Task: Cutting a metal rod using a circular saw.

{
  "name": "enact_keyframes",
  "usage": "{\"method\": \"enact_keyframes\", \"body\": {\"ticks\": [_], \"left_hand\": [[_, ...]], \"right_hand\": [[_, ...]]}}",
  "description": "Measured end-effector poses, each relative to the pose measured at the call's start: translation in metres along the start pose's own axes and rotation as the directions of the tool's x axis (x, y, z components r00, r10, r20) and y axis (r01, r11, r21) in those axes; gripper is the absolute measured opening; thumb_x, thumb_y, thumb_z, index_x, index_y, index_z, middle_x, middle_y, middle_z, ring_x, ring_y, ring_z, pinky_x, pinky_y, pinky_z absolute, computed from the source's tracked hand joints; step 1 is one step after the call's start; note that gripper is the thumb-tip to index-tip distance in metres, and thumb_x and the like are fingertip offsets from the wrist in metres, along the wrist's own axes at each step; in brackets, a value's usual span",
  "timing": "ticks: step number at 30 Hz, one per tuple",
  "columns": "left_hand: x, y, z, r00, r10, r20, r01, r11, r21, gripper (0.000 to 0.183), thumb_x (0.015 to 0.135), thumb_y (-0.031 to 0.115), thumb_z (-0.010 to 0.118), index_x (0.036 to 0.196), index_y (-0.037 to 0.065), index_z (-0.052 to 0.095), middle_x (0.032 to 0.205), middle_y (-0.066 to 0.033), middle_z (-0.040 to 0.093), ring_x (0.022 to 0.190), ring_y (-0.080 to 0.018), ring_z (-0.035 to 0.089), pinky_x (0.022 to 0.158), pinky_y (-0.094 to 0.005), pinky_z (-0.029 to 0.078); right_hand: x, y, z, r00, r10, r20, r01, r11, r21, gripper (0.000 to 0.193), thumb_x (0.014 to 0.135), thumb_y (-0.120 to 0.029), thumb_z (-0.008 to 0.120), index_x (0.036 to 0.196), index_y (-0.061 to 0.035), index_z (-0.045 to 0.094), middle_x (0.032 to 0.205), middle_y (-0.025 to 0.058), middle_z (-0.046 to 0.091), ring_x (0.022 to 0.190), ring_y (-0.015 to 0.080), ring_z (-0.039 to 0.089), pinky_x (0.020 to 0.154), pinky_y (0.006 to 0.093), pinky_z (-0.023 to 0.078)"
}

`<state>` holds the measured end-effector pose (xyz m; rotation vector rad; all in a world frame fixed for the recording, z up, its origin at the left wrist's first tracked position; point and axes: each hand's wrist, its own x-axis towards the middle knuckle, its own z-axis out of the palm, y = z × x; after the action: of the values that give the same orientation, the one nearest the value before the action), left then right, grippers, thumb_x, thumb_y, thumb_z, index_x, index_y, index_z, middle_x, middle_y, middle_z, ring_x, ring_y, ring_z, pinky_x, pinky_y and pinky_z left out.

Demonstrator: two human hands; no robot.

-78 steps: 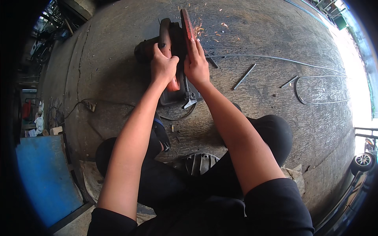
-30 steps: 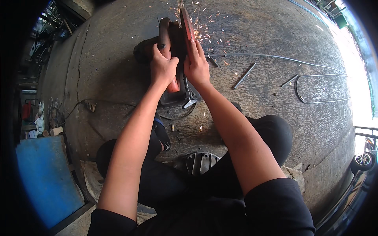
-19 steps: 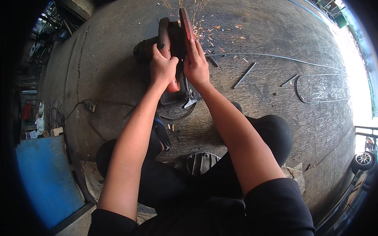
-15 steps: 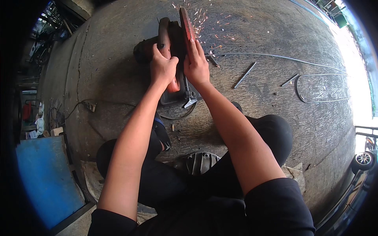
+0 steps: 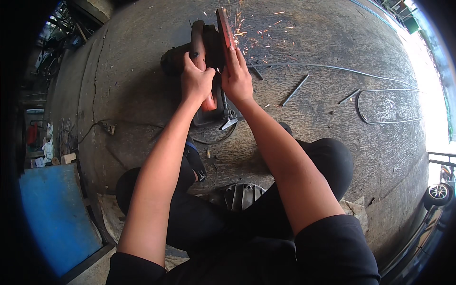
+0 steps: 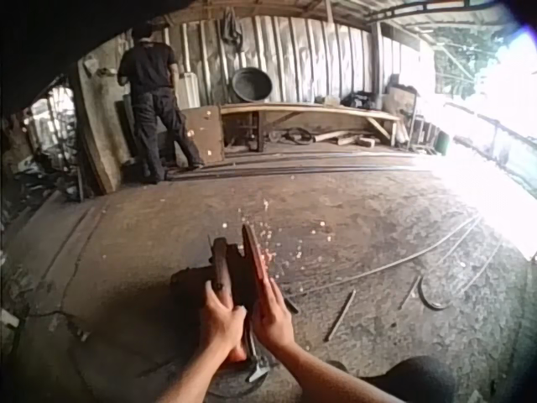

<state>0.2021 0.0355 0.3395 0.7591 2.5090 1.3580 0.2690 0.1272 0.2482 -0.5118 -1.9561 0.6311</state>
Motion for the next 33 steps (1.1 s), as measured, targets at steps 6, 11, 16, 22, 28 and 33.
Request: {"method": "enact_keyframes", "body": {"ticks": [6,11,16,22,28,33], "left_hand": [[0.0022,-0.0065,0.003,1.0,-0.004,-0.021,0.004,1.0,0.014,0.065,0.072,0.014,0.059,0.13,-0.003,0.034,0.097,-0.0292,0.062,0.089,-0.0418,0.065,0.078,-0.044,0.051],[0.0014,-0.0058,0.0034,1.0,-0.006,-0.025,0.007,1.0,0.028,0.067,0.072,0.015,0.06,0.131,-0.004,0.033,0.099,-0.0301,0.061,0.09,-0.0417,0.064,0.079,-0.0436,0.051],[0.0004,-0.0044,0.002,0.999,-0.012,-0.03,0.013,1.0,0.02,0.072,0.072,0.015,0.06,0.134,-0.005,0.031,0.102,-0.0311,0.061,0.094,-0.0416,0.064,0.083,-0.0428,0.051],[0.0004,-0.0024,0.0032,0.999,-0.035,-0.01,0.035,0.999,0.016,0.071,0.072,0.016,0.06,0.134,-0.004,0.031,0.102,-0.0308,0.061,0.092,-0.0417,0.064,0.082,-0.0432,0.051],[-0.0005,-0.0032,0.0029,1.0,-0.019,-0.019,0.019,1.0,0.015,0.071,0.072,0.016,0.06,0.134,-0.004,0.031,0.1,-0.0303,0.062,0.09,-0.0419,0.065,0.08,-0.0438,0.051],[0.0003,-0.0037,0.0009,1.0,0.003,-0.018,-0.003,1.0,0.003,0.07,0.072,0.014,0.059,0.133,-0.003,0.03,0.097,-0.0332,0.061,0.091,-0.0453,0.063,0.081,-0.0467,0.051]], "right_hand": [[-0.0005,-0.0026,-0.0007,1.0,0.026,0.015,-0.026,1.0,0.008,0.06,0.082,-0.007,0.057,0.139,-0.0064,0.039,0.133,0.0262,0.046,0.11,0.0446,0.054,0.084,0.0453,0.052],[-0.001,-0.0016,-0.0004,1.0,0.013,0.012,-0.012,1.0,-0.016,0.059,0.082,-0.008,0.057,0.139,-0.0064,0.039,0.133,0.0264,0.046,0.11,0.0447,0.055,0.083,0.0456,0.052],[-0.0009,-0.003,-0.0005,0.999,0.044,0.026,-0.044,0.999,-0.003,0.06,0.082,-0.007,0.057,0.139,-0.0067,0.039,0.133,0.026,0.046,0.11,0.0446,0.055,0.081,0.0459,0.052],[-0.0009,-0.0002,-0.0011,1.0,0.021,0.003,-0.021,1.0,0.008,0.06,0.082,-0.007,0.057,0.139,-0.0073,0.039,0.133,0.026,0.046,0.11,0.0445,0.055,0.082,0.0456,0.052],[-0.0017,0.0008,-0.0004,1.0,-0.001,0.002,0.001,1.0,-0.021,0.06,0.082,-0.007,0.057,0.139,-0.0072,0.039,0.133,0.0261,0.046,0.109,0.0448,0.055,0.082,0.0455,0.052],[-0.0009,-0.0025,0.0001,1.0,0.02,0.007,-0.02,1.0,0.001,0.06,0.082,-0.007,0.057,0.139,-0.0068,0.039,0.133,0.0262,0.046,0.108,0.0448,0.056,0.082,0.0453,0.052]]}}
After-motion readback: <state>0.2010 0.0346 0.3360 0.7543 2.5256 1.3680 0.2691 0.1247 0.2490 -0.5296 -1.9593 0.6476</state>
